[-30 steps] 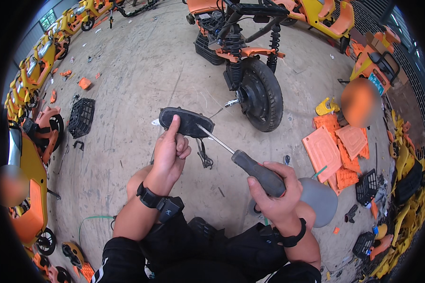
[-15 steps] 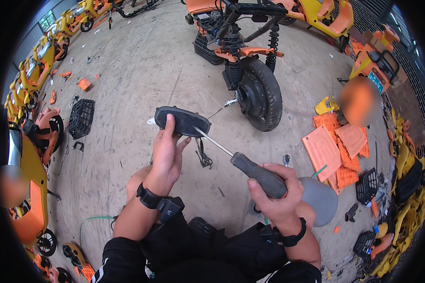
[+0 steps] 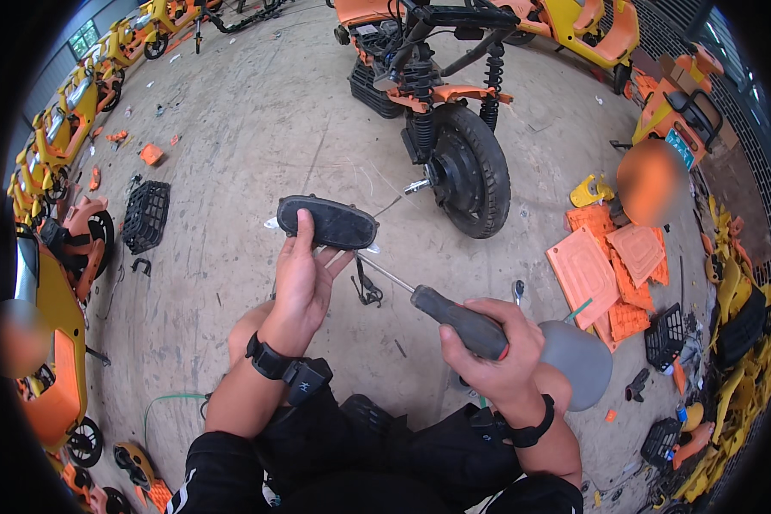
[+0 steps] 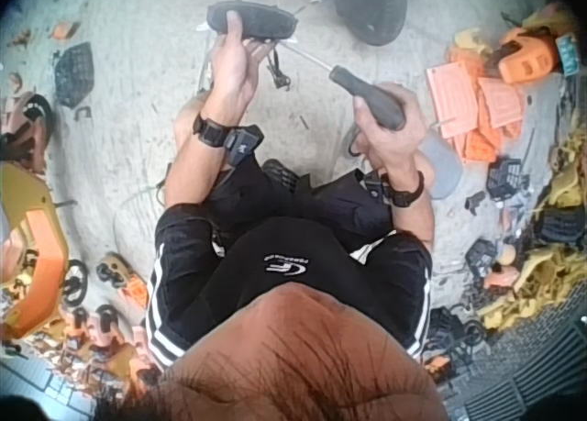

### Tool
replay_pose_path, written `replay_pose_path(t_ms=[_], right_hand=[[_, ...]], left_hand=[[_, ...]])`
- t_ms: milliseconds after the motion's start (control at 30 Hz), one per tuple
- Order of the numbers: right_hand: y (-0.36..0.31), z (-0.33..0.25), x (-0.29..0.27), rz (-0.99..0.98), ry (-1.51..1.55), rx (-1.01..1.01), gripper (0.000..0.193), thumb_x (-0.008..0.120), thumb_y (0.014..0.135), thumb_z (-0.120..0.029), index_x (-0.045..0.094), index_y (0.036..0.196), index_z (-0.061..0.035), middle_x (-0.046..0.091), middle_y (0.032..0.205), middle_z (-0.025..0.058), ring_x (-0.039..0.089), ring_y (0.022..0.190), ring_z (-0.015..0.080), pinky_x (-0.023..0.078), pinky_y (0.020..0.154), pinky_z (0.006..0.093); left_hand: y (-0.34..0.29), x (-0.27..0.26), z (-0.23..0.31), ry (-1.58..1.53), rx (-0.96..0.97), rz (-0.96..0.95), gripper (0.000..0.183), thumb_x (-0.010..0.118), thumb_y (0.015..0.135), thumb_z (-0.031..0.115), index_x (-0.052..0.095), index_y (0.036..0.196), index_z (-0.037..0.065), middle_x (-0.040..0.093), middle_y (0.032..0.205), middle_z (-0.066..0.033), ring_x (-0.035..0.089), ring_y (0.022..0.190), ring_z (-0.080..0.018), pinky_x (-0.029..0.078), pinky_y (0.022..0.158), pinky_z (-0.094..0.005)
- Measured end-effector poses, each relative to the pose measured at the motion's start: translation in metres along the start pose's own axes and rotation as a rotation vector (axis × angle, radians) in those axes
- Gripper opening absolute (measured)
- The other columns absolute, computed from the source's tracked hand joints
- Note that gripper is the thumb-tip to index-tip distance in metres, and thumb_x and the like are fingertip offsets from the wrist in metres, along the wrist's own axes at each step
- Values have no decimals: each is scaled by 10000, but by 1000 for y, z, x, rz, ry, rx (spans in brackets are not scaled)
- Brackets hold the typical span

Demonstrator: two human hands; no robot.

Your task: The person uses a screwdriver to remove screws from a plastic casing of a scooter part and then separates the internal components by hand.

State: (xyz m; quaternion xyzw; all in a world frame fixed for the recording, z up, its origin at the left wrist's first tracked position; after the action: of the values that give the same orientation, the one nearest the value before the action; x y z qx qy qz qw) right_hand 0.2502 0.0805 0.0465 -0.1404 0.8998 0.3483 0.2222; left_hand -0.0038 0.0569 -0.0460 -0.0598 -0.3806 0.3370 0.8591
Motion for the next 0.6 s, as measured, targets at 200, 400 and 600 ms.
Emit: replay_pose_path(t_ms=[200,400,600], right_hand=[[0,0,3,-15,-16,7,365,813,677,-105,613,961,7,699,835,107,708,710,184,549,653,265],[0,0,5,-20,-16,31,370,814,676,-104,611,965,5,701,820,97,710,712,178,547,655,259],[3,-1,6,-32,-28,33,358,820,676,-110,620,954,-7,703,800,94,709,706,170,544,650,260]], left_hand=[[1,-3,0,28,-5,11,444,507,990,401,478,1159,-8,612,1175,-157,611,1104,-287,446,1012,-504],[0,-1,0,52,23,15,462,535,975,421,490,1133,-12,632,1095,-136,622,1036,-233,491,945,-448],[0,0,0,60,46,11,442,563,967,397,513,1120,-14,630,1088,-119,617,1035,-215,514,917,-424]])
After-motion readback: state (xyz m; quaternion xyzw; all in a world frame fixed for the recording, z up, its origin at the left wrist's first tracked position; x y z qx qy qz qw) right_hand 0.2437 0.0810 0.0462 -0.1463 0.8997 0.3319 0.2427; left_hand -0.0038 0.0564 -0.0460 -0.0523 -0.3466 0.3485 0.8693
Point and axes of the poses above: each hand's wrist, its own y-axis towards the middle knuckle, its own x-axis out of the palm, z = x × y, the point moved 6 cm from there along y, towards the middle knuckle
